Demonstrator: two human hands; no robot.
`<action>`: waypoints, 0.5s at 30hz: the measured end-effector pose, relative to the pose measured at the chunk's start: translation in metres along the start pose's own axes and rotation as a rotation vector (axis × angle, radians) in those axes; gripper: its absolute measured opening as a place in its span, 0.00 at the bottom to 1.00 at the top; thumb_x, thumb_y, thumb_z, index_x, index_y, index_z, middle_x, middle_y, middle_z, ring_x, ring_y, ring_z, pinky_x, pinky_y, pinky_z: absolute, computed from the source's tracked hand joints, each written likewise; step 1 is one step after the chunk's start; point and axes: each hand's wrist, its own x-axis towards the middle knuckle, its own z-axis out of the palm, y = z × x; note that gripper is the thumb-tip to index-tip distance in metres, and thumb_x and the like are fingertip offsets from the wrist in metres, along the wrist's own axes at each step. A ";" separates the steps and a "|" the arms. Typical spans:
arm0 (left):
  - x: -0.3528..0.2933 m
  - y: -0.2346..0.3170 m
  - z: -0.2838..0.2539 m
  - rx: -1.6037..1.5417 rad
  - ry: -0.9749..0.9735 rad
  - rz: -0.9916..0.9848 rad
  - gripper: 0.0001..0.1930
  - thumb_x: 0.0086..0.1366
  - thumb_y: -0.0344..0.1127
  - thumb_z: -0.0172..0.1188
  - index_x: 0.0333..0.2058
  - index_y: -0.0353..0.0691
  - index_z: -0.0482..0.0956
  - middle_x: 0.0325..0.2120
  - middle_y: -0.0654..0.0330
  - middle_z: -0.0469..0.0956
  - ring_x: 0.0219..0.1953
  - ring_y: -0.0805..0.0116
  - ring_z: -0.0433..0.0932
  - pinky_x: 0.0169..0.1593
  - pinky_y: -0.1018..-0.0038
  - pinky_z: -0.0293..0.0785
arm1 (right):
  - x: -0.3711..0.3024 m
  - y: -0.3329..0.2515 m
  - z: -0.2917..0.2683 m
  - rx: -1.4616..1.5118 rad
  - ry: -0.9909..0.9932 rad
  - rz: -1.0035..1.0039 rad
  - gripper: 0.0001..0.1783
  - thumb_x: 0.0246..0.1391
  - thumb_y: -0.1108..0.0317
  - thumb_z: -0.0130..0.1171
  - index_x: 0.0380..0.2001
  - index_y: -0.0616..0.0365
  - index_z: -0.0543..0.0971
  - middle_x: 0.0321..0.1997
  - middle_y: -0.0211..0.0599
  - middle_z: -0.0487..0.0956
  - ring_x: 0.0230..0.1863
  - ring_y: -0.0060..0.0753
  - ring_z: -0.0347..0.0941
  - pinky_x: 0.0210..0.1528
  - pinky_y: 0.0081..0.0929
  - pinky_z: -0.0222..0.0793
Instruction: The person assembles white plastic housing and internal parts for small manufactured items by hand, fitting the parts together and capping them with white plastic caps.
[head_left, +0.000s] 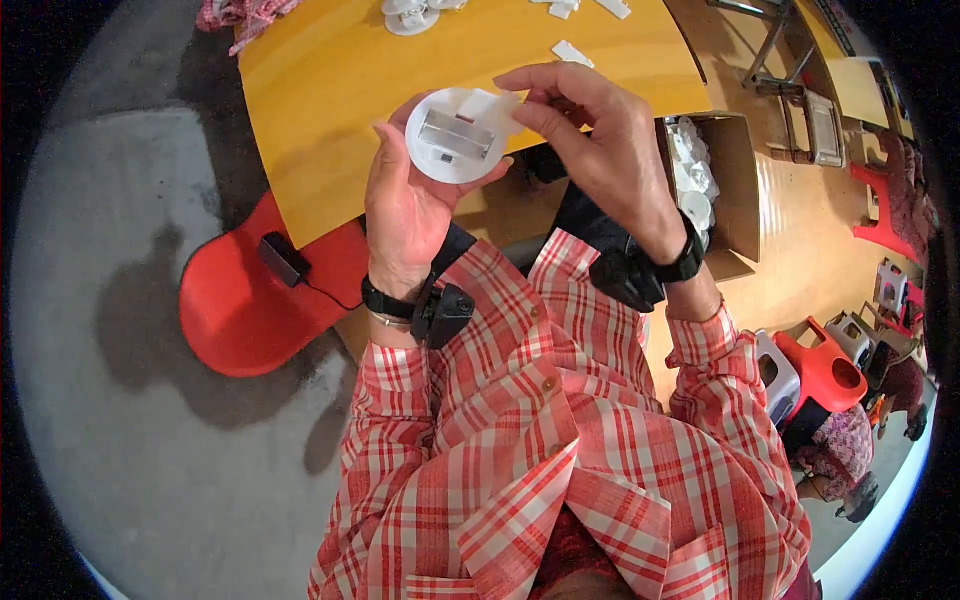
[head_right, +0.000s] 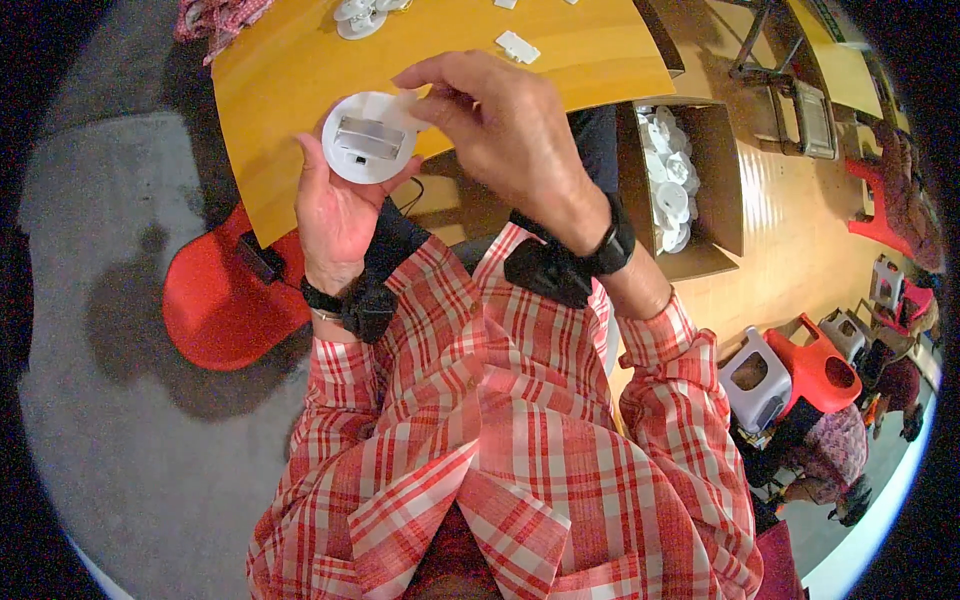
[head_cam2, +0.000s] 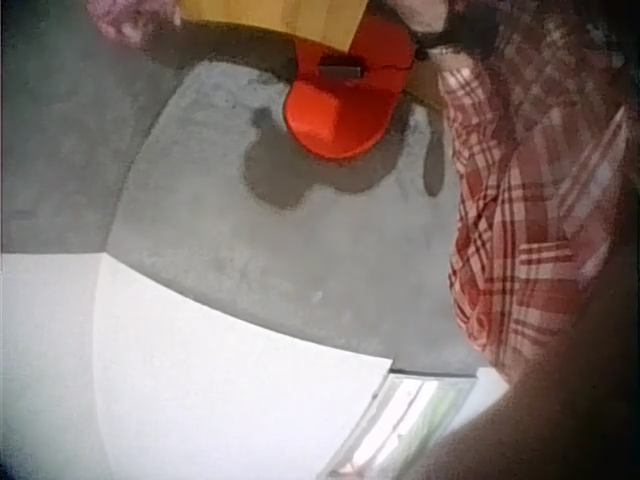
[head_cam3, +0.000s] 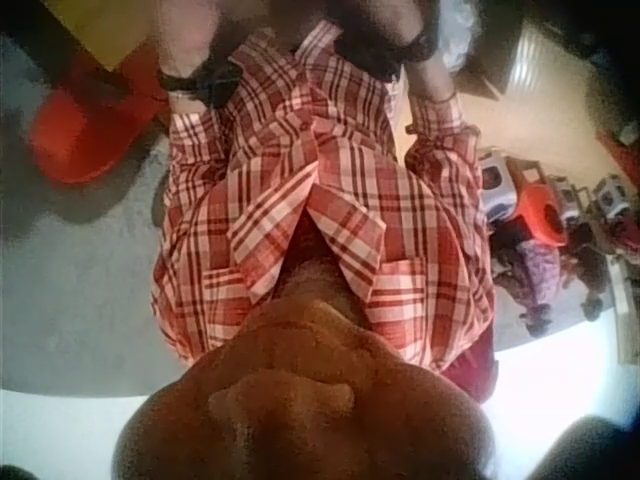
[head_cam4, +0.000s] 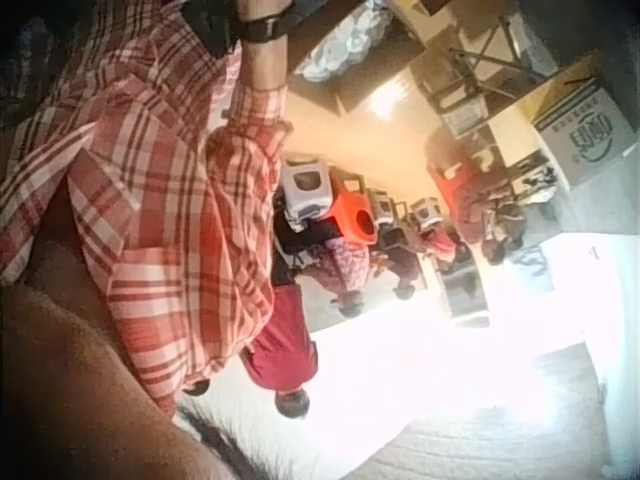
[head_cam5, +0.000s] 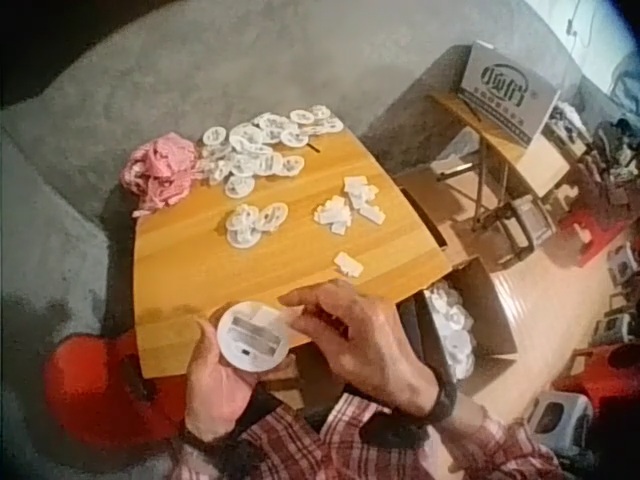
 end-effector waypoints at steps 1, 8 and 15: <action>-0.001 0.000 0.003 0.036 -0.003 0.050 0.30 0.65 0.58 0.38 0.54 0.37 0.60 0.50 0.50 0.67 0.52 0.54 0.70 0.49 0.54 0.73 | -0.002 -0.008 0.003 -0.034 0.027 0.024 0.11 0.48 0.71 0.58 0.37 0.58 0.77 0.29 0.39 0.78 0.31 0.33 0.75 0.34 0.26 0.70; -0.003 0.000 0.013 0.180 -0.045 0.201 0.32 0.63 0.61 0.41 0.55 0.41 0.59 0.51 0.54 0.66 0.53 0.59 0.68 0.50 0.55 0.72 | -0.002 -0.019 0.010 -0.068 0.080 -0.035 0.08 0.47 0.69 0.60 0.31 0.59 0.77 0.27 0.40 0.77 0.29 0.41 0.75 0.30 0.29 0.70; -0.001 -0.002 0.012 0.140 -0.067 0.228 0.29 0.65 0.56 0.42 0.53 0.37 0.60 0.49 0.50 0.67 0.51 0.57 0.69 0.50 0.55 0.73 | 0.000 -0.017 0.014 -0.117 0.113 -0.103 0.07 0.45 0.69 0.60 0.28 0.59 0.77 0.27 0.40 0.76 0.28 0.42 0.75 0.30 0.30 0.70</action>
